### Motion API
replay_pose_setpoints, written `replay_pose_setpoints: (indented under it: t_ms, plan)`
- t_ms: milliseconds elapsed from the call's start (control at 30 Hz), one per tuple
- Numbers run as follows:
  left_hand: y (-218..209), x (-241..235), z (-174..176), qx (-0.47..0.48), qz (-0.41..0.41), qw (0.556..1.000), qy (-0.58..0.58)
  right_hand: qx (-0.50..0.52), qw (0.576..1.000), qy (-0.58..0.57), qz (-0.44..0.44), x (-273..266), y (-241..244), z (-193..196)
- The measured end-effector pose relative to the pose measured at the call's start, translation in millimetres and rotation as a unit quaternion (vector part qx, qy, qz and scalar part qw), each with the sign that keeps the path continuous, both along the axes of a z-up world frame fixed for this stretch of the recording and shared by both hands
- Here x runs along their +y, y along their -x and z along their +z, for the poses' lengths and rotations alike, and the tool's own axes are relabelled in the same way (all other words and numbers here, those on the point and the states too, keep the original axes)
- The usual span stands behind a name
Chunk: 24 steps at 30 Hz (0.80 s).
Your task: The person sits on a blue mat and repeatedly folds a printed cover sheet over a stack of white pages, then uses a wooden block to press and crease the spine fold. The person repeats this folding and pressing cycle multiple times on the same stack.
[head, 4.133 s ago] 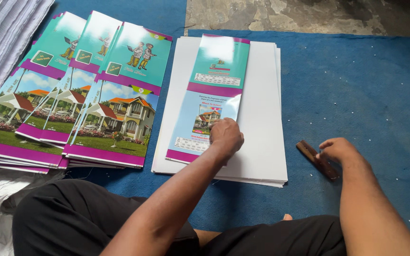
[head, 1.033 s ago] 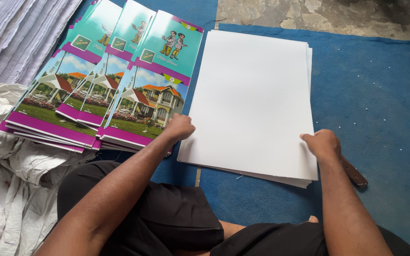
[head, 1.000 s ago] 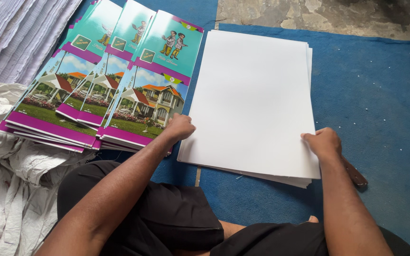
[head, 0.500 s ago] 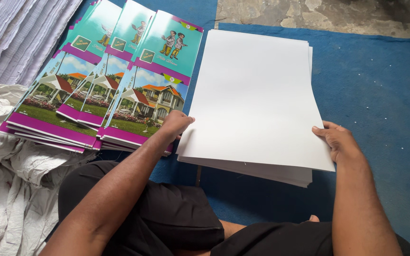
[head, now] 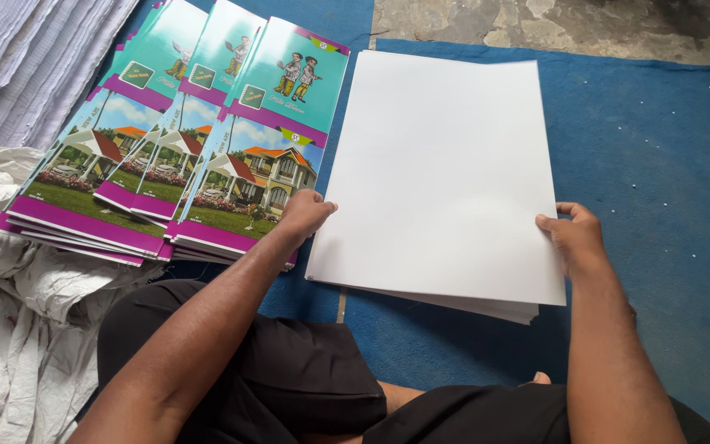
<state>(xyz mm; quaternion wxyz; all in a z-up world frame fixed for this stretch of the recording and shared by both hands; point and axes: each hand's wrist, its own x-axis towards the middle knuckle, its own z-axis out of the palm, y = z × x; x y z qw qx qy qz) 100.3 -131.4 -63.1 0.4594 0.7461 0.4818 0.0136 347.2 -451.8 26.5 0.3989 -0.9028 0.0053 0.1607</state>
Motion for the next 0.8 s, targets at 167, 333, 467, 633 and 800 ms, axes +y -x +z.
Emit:
replay_pose_setpoints:
  t_ms: [167,333,467,633,800]
  plan:
    - [-2.8,-2.2,4.5,-0.028,0.013,0.999,0.021,0.070,0.991,-0.114,-0.020,-10.8,-20.4,-7.1]
    - [-5.8,-3.2,10.7,-0.090,0.047,0.990,0.098,0.063,0.993,-0.100,-0.025,-11.1,-19.5,-3.0]
    - [-9.5,-8.3,12.0,-0.108,0.048,0.988,0.095,-0.008,1.000,0.012,0.014,-8.5,-0.9,16.2]
    - [-32.2,-27.6,0.9,-0.099,0.040,0.993,0.054,-0.053,0.997,0.011,0.055,-8.5,6.6,32.4]
    - [-50.2,-50.0,-10.2,-0.112,0.002,0.994,0.000,-0.105,0.988,-0.043,0.101,-6.7,-4.8,41.7]
